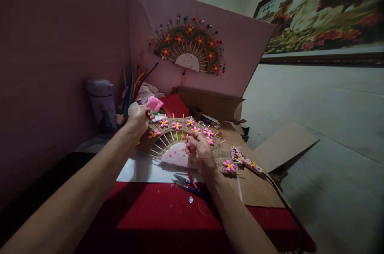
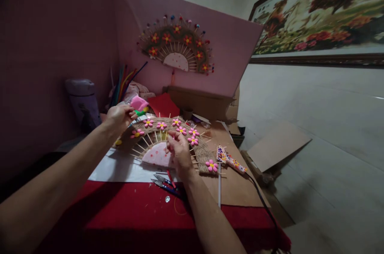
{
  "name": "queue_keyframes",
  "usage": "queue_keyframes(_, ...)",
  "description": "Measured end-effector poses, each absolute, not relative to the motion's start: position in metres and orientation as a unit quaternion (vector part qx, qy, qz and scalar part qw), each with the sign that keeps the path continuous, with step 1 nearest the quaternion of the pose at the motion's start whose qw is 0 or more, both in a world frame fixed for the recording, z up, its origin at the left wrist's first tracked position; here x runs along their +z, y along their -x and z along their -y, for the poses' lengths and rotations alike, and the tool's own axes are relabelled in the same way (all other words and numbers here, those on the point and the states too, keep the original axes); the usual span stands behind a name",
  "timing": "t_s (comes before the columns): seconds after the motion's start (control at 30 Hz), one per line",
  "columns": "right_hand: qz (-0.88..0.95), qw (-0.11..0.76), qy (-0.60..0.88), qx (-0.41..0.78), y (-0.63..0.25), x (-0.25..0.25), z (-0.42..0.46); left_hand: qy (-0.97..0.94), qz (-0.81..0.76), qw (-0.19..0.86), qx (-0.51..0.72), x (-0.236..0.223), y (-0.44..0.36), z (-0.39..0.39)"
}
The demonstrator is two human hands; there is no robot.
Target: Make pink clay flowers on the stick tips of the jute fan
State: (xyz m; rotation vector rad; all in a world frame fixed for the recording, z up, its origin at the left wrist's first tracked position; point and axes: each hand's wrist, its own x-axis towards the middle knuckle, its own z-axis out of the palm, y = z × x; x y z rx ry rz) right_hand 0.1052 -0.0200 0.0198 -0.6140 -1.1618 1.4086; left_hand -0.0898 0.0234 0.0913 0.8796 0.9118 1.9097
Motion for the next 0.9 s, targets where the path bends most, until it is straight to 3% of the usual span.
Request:
queue_keyframes(0.17,0.573,0.602,0.262,0.49,-0.104,0.017,0.024,-0.365,-0.39,0.516,0.67,0.059,0.042,0.01)
queue_keyframes(0.3,0.668,0.623,0.3,0.276,-0.106,0.016,0.035,-0.373,-0.414,0.559,0.614,0.037,0.011,0.039)
queue_keyframes(0.5,0.714,0.593,0.347,0.138,-0.106,0.009,0.035,-0.307,-0.305,0.686,0.585,0.029,0.006,0.057)
queue_keyframes(0.9,0.781,0.531,0.328,0.033,-0.106,0.016,0.041,-0.313,-0.351,0.582,0.664,0.019,0.019,0.05)
